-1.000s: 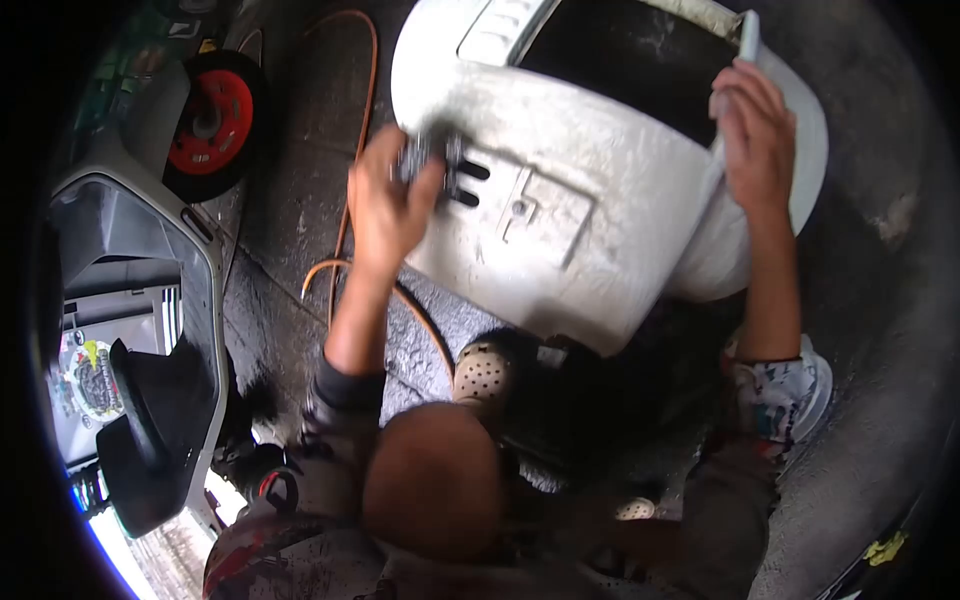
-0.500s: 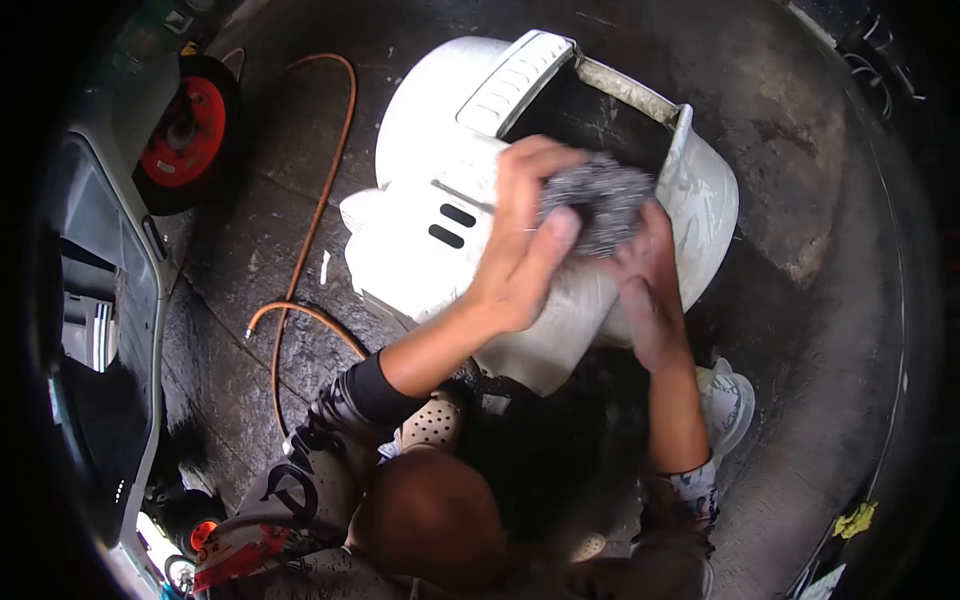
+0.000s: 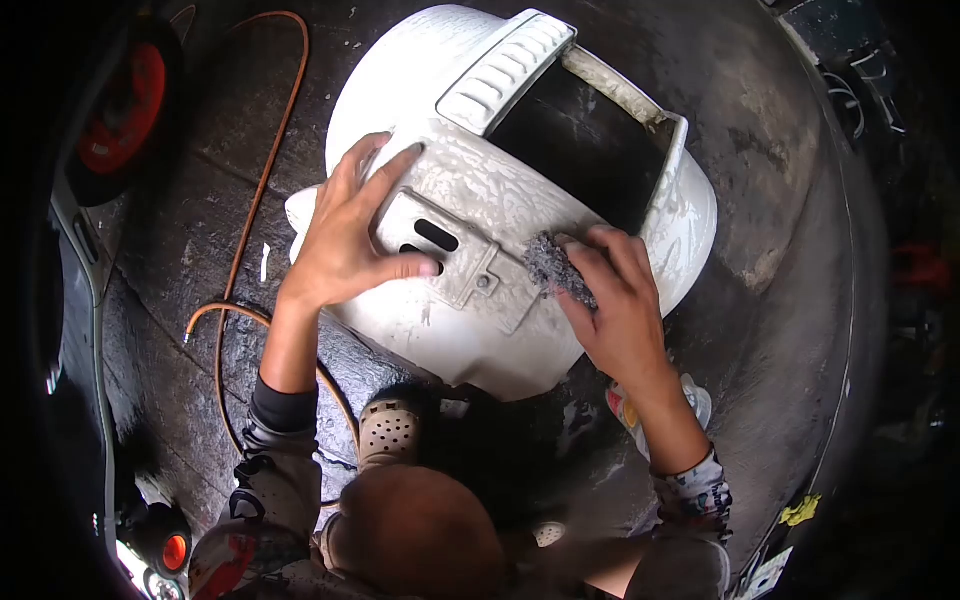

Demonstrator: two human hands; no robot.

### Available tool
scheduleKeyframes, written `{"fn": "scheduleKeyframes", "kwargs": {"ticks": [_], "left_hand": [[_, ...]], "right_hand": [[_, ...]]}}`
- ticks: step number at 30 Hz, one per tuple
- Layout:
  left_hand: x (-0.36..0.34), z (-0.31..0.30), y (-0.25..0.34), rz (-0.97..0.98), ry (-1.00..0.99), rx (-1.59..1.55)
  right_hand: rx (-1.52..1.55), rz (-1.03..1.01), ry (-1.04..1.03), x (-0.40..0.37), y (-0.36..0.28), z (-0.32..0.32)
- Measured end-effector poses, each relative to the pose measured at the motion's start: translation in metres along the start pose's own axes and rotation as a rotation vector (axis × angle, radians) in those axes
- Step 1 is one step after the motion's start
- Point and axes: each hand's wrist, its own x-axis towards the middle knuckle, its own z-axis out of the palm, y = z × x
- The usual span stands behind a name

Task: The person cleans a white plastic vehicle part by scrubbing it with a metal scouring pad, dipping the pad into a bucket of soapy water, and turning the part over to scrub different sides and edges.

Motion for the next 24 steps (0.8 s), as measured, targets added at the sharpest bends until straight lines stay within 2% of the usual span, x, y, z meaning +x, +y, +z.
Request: {"fn": "scheduleKeyframes", "kwargs": {"ticks": [3, 6, 8, 9, 11, 13, 15, 18, 21, 23, 24], "left_hand": [[-0.004, -0.003, -0.002, 0.064, -0.005, -0.024], [-0.001, -0.002, 0.002, 0.033, -0.002, -0.036], [-0.002, 0.001, 0.002, 0.002, 0.027, -0.087], [-0.001, 0.002, 0.002, -0.028, 0.065, -0.134], [-0.001, 0.003, 0.0, -0.04, 0.051, -0.107], [-0.001, 0.003, -0.001, -0.034, 0.046, -0.059], [-0.001, 0.004, -0.002, -0.042, 0.059, -0.048], [-0.001, 0.005, -0.002, -0.011, 0.058, -0.055], [-0.002, 0.009, -0.002, 0.014, 0.05, -0.036], [-0.003, 0.011, -0.005, -0.009, 0.101, -0.131], [-0.003, 0.011, -0.006, 0.048, 0.112, -0.094]], "right_hand": [[-0.028, 0.022, -0.014, 0.015, -0.005, 0.007], [-0.14, -0.113, -0.084, 0.059, -0.025, 0.019], [-0.11, -0.219, -0.11, 0.097, -0.039, 0.036], [-0.109, -0.207, -0.109, 0.108, -0.041, 0.037], [-0.175, -0.331, -0.189, 0.12, -0.042, 0.041], [-0.129, -0.324, -0.199, 0.096, -0.034, 0.028], [-0.286, -0.21, -0.321, 0.074, -0.032, 0.007], [-0.259, -0.159, -0.409, 0.078, -0.036, 0.002], [-0.152, -0.276, -0.289, 0.12, -0.05, 0.039], [-0.119, -0.316, -0.251, 0.134, -0.054, 0.057], [-0.093, -0.368, -0.224, 0.138, -0.053, 0.061]]}}
